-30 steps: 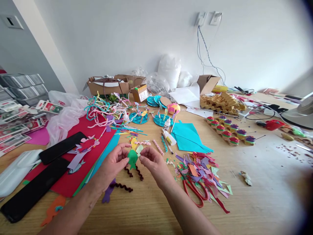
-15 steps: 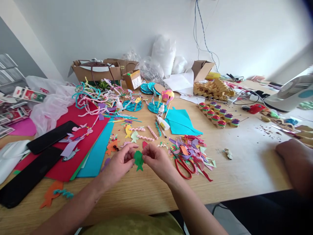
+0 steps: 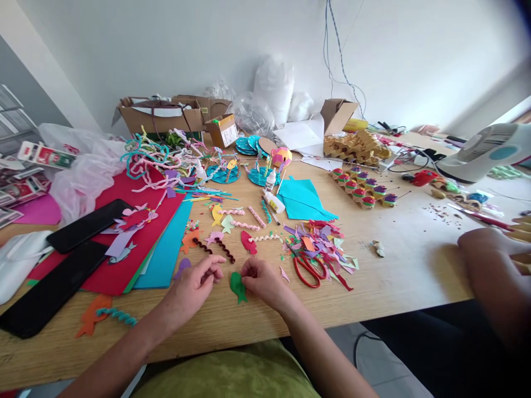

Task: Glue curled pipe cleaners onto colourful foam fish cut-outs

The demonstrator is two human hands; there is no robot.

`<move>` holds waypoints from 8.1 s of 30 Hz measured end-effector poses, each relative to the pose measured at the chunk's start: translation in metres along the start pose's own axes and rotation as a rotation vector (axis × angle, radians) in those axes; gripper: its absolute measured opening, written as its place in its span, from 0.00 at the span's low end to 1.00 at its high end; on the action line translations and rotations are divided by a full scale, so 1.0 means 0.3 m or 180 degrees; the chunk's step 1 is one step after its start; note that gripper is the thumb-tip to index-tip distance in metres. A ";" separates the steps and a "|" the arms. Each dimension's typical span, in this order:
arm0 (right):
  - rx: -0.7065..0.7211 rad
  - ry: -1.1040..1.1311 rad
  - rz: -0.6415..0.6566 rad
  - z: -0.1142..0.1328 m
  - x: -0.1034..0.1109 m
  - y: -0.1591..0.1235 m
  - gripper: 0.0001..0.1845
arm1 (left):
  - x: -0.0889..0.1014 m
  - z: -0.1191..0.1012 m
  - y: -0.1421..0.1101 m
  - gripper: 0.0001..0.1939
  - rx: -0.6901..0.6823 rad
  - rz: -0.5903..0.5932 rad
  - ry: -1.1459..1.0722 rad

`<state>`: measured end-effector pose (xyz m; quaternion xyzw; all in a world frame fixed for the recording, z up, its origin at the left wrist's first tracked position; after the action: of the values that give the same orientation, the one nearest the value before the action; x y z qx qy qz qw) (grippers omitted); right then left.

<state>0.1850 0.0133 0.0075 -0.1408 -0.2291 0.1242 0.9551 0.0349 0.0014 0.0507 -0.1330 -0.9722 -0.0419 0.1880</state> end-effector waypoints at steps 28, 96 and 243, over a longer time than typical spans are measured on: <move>-0.0109 -0.2438 -0.1652 0.106 0.546 0.295 0.18 | -0.090 -0.135 -0.067 0.26 -0.1994 0.0005 0.1192; 0.0973 0.2792 -0.1088 0.025 0.269 -0.153 0.15 | -0.047 0.005 -0.064 0.11 -0.0798 0.0241 0.0776; 0.1825 0.0111 -0.0743 0.122 0.134 -0.158 0.12 | -0.170 -0.028 -0.179 0.18 -0.2856 0.0664 0.2617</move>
<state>0.2108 -0.0109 0.0703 0.1596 -0.1830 0.0708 0.9675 0.0688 -0.0638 0.0376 -0.2664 -0.6897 -0.4760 0.4762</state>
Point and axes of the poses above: each hand's wrist, its own y-axis towards the middle knuckle, its own x-axis out of the back of the hand, z = x × y, the point moved 8 cm from there along y, towards the middle knuckle, and after that the axes turned 3 degrees about -x, right-handed, at the moved point
